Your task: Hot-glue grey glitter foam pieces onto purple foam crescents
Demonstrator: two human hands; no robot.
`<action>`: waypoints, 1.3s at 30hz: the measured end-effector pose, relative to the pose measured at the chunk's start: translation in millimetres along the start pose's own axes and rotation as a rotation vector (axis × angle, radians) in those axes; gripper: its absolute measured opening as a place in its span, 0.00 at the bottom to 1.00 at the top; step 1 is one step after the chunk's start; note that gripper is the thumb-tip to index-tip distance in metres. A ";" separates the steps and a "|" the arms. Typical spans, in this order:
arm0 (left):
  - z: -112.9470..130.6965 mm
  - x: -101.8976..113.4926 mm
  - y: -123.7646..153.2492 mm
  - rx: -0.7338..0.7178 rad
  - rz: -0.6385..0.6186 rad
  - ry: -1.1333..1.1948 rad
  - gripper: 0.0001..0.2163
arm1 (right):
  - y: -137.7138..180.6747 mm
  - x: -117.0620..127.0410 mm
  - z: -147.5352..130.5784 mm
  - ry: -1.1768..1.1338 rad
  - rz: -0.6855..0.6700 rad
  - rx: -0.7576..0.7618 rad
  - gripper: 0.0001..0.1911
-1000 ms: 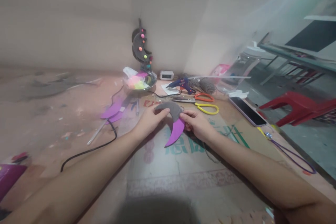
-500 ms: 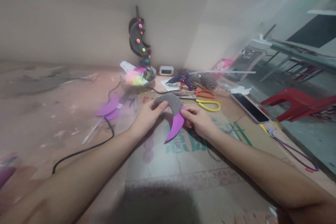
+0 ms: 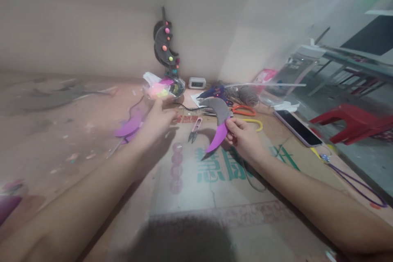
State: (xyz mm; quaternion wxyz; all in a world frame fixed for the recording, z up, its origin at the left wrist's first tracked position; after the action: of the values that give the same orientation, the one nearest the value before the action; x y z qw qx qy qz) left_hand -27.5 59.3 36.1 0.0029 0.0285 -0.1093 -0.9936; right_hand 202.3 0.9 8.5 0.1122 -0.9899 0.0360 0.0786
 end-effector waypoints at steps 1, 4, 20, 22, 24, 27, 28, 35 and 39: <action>-0.3 -1.5 1.8 -0.008 -0.018 -0.060 0.14 | 0.4 0.1 -0.8 0.026 0.001 0.017 0.16; -3.6 -11.2 11.4 0.005 -0.141 -0.243 0.12 | 2.5 1.8 -6.4 0.227 0.026 0.121 0.14; -12.2 -41.3 45.2 0.148 -0.379 -0.122 0.10 | 19.5 -4.5 -35.6 1.096 -0.359 1.244 0.12; -14.6 -37.9 37.0 0.112 -0.359 -0.136 0.09 | 20.3 -1.2 -35.7 1.138 -0.399 1.266 0.10; -16.9 -32.8 28.3 0.062 -0.321 -0.129 0.10 | 21.5 2.1 -41.1 1.187 -0.392 1.266 0.06; -20.7 -22.5 16.0 0.000 -0.228 -0.070 0.12 | 18.7 6.8 -58.0 1.266 -0.330 1.134 0.03; -22.2 -19.4 12.4 -0.025 -0.205 -0.065 0.13 | 15.1 9.2 -64.5 1.282 -0.292 1.058 0.05; -43.2 -9.4 -8.9 -0.050 -0.172 0.052 0.17 | -60.2 47.8 -62.1 1.245 -0.156 0.413 0.14; -49.5 -10.3 -11.9 -0.055 -0.131 -0.008 0.18 | -107.6 61.2 -32.8 1.264 -0.229 0.168 0.25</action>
State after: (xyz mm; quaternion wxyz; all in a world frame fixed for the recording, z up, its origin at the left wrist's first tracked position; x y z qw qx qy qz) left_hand -14.4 60.3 -14.2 -0.0616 0.0314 -0.0800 -0.9944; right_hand 277.0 94.7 53.4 0.1541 -0.8308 -0.0047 -0.5348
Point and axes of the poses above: each hand's wrist, its own y-axis away from the middle knuckle, its own x-axis out of the back of the hand, z = x × y, the point moved 3 cm from there along -y, towards the middle knuckle, and after that the axes turned 13 degrees about x, right-handed, at the moved point
